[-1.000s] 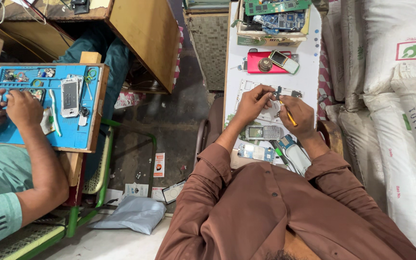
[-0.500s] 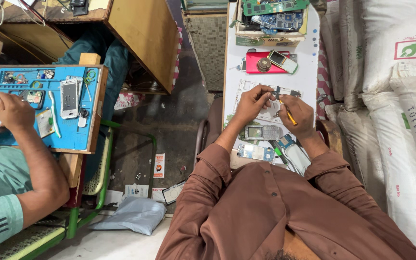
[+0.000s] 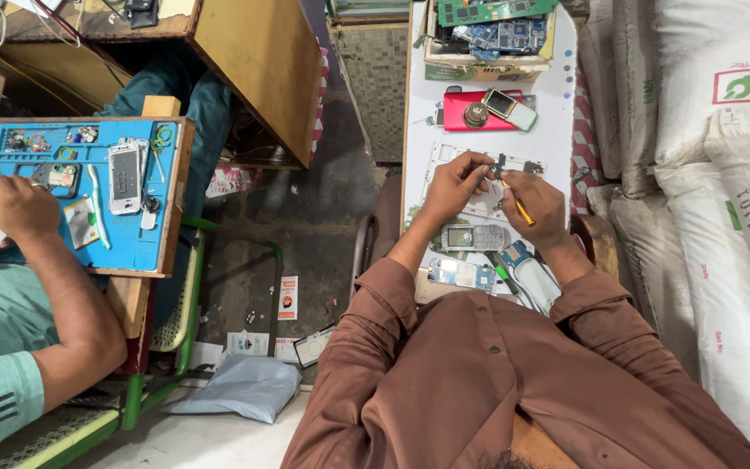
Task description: The person sits at a repair bench and uses a screwdriver to work on a small disassembled phone component, holding the part in one hand while turning the screwdriver with the other. The person continues working on the small phone part throughout the episode.
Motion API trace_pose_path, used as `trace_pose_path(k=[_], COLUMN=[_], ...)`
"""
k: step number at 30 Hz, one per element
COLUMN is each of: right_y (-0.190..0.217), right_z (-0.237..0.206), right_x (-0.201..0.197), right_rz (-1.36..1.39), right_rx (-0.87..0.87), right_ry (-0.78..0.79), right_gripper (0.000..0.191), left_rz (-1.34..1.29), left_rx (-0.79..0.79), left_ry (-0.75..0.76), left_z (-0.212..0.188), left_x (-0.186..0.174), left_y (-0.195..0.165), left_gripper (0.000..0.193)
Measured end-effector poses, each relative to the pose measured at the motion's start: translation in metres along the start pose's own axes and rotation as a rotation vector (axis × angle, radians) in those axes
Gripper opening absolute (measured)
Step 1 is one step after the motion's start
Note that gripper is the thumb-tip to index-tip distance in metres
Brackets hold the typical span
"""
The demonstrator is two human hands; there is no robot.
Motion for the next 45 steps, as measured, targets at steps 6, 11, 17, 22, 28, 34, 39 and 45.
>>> trace_pose_path(k=[6, 11, 17, 22, 28, 34, 39, 45], right_y=[-0.001, 0.000, 0.001, 0.002, 0.004, 0.007, 0.011, 0.010], right_z=[0.001, -0.001, -0.005, -0.005, -0.008, -0.007, -0.007, -0.005], right_x=[0.001, 0.002, 0.004, 0.005, 0.007, 0.006, 0.005, 0.006], right_rz=[-0.005, -0.001, -0.006, -0.019, -0.030, -0.037, -0.042, -0.052], right_rx=[0.002, 0.012, 0.003, 0.000, -0.007, -0.017, -0.038, -0.039], right_ry=[0.005, 0.006, 0.003, -0.001, 0.007, 0.020, 0.012, 0.018], right_gripper=[0.027, 0.026, 0.026, 0.027, 0.027, 0.028, 0.029, 0.028], left_rz=[0.000, 0.010, 0.010, 0.007, -0.005, 0.003, 0.003, 0.026], left_rx=[-0.002, -0.023, -0.025, -0.014, -0.028, -0.017, -0.010, -0.018], left_ry=[0.002, -0.006, -0.004, 0.003, -0.005, -0.003, -0.014, 0.001], left_z=[0.001, -0.001, -0.006, -0.005, -0.007, -0.011, -0.012, -0.010], left_x=[0.001, 0.000, -0.001, -0.002, -0.002, -0.003, -0.003, -0.003], left_y=[-0.002, -0.005, -0.005, -0.004, -0.006, -0.008, -0.008, -0.010], left_gripper=[0.019, 0.019, 0.018, 0.018, 0.018, 0.018, 0.018, 0.020])
Point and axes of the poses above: each hand's wrist, its own z-axis towards the middle knuckle, its own x-axis out of the palm, y = z × x, the point moved 1 cm from there along z, towards the middle knuckle, and after that the axes turned 11 degrees about x, right-handed, at the moved point
